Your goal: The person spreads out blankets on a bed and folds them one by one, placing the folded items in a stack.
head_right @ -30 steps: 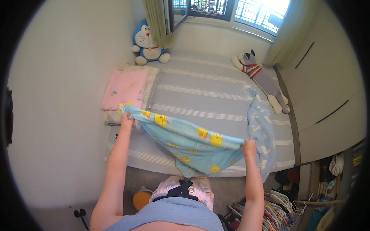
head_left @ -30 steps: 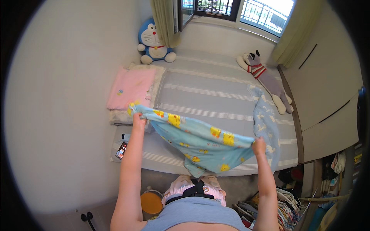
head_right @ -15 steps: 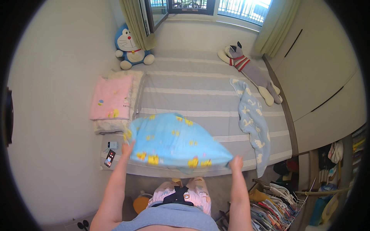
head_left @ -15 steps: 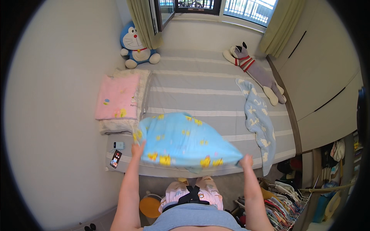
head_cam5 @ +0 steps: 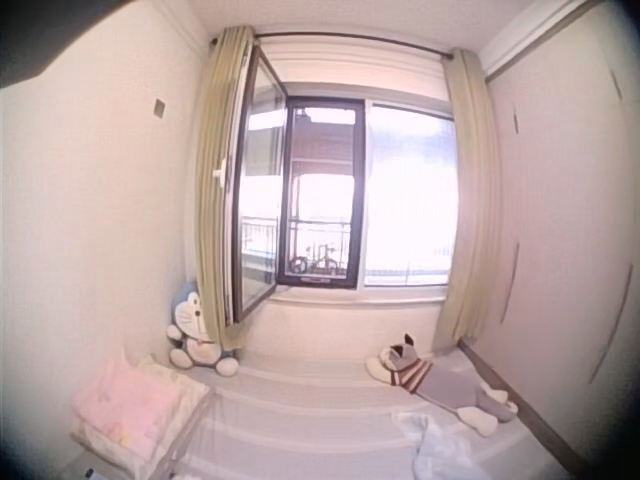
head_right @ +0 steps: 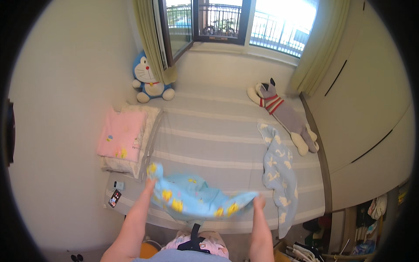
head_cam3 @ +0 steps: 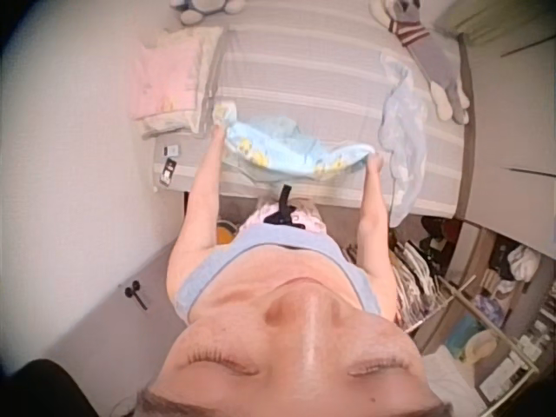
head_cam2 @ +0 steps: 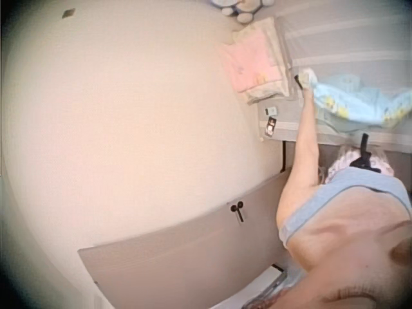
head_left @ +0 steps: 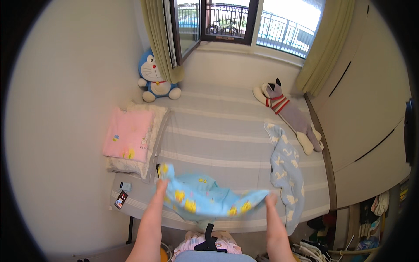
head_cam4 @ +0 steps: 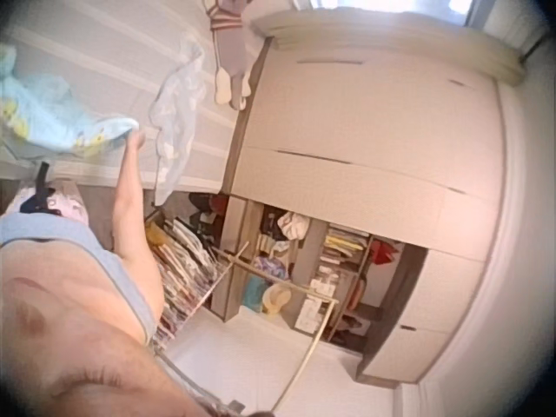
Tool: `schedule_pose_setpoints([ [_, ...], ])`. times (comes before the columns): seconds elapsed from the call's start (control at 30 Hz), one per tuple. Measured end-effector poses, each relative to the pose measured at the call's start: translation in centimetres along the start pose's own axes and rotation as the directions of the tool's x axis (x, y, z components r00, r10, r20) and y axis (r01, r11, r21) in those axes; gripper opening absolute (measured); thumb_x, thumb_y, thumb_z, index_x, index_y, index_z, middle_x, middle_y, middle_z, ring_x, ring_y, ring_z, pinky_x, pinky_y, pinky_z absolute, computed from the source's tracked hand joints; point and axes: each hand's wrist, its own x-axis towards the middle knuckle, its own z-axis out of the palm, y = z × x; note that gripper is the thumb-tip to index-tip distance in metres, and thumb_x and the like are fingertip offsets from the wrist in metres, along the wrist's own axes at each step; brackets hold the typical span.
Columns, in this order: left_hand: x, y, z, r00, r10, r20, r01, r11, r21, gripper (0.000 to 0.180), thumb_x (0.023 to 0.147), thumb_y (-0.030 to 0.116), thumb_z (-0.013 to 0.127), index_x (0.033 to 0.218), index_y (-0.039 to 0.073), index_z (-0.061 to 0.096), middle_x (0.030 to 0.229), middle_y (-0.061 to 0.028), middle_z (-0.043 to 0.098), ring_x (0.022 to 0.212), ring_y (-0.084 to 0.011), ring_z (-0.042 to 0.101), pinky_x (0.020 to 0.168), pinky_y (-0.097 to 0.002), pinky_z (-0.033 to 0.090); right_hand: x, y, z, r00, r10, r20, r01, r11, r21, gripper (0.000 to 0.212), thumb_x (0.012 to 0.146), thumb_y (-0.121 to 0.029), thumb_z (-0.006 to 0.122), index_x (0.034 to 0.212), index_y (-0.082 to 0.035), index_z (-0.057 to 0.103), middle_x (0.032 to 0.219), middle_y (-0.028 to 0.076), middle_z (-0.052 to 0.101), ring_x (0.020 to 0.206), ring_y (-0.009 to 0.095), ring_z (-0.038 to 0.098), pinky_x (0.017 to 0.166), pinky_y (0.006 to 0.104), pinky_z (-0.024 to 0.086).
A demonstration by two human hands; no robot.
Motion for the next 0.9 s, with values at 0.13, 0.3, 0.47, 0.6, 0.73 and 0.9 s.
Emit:
schedule_pose_setpoints([
  [0.13,-1.5,26.1,7.3,0.849,0.477,-0.229,-0.521,0.679,-0.518,0.041,0.068,0.008,0.058,0.106,-0.003,0.048,0.102,-0.01,0.053,0.091,-0.0198,0.052,0.078,-0.0305,0.041,11.5,-11.4,-13.4,0.876,-0.035,-0.481,0.298,0.824,0.483,0.029,0.075,-0.011,0.051,0.102,0.001,0.055,0.102,0.018,0.056,0.096,0.027,0.053,0.083,0.0325,0.039],
  [0.3,-4.6,36.9,3.6,0.695,0.565,-0.445,-0.705,0.415,-0.575,0.045,0.068,0.005,0.062,0.109,-0.003,0.045,0.108,-0.0089,0.051,0.095,-0.0189,0.05,0.08,-0.0285,0.04,12.9,-21.8,-22.6,0.768,0.129,-0.627,0.581,0.269,0.768,0.029,0.079,-0.006,0.049,0.107,0.0,0.049,0.106,0.012,0.052,0.096,0.018,0.049,0.082,0.0287,0.039],
  [0.47,-6.0,29.3,4.1,0.694,0.45,-0.562,-0.72,0.434,-0.541,0.048,0.07,0.005,0.061,0.112,-0.005,0.04,0.114,-0.0106,0.047,0.099,-0.0205,0.047,0.083,-0.0311,0.038,10.7,-17.8,-21.1,0.73,-0.011,-0.683,0.556,0.591,0.585,0.031,0.076,-0.003,0.049,0.107,0.0,0.048,0.104,0.01,0.053,0.096,0.018,0.049,0.083,0.0273,0.038],
  [0.6,-4.2,11.5,2.9,0.776,0.17,-0.608,-0.5,0.753,-0.428,0.042,0.071,0.016,0.063,0.104,-0.007,0.048,0.104,-0.0124,0.053,0.091,-0.0204,0.051,0.078,-0.0319,0.041,7.1,-7.5,-12.4,0.815,-0.092,-0.572,0.375,0.836,0.401,0.031,0.07,-0.003,0.051,0.101,-0.003,0.054,0.102,0.013,0.054,0.095,0.028,0.05,0.083,0.0331,0.038],
  [0.73,-10.6,-1.8,3.1,0.724,0.02,-0.689,-0.146,0.981,-0.126,0.04,0.07,0.034,0.064,0.075,-0.006,0.059,0.07,-0.0113,0.061,0.066,-0.0228,0.059,0.058,-0.036,0.045,-0.4,2.8,-6.4,0.94,-0.028,-0.339,0.09,0.982,0.168,0.031,0.069,-0.01,0.052,0.1,-0.007,0.055,0.1,0.015,0.054,0.093,0.032,0.05,0.079,0.0358,0.039],
  [0.9,-16.2,-10.9,2.6,0.835,-0.195,-0.515,0.25,0.967,0.039,0.04,0.07,0.023,0.065,0.097,-0.005,0.054,0.09,-0.0143,0.059,0.082,-0.0229,0.057,0.066,-0.0336,0.046,-6.4,9.2,-4.6,0.993,0.117,-0.027,-0.119,0.988,-0.1,0.031,0.067,-0.007,0.049,0.097,-0.01,0.058,0.093,0.015,0.058,0.087,0.031,0.054,0.076,0.0372,0.042],
])
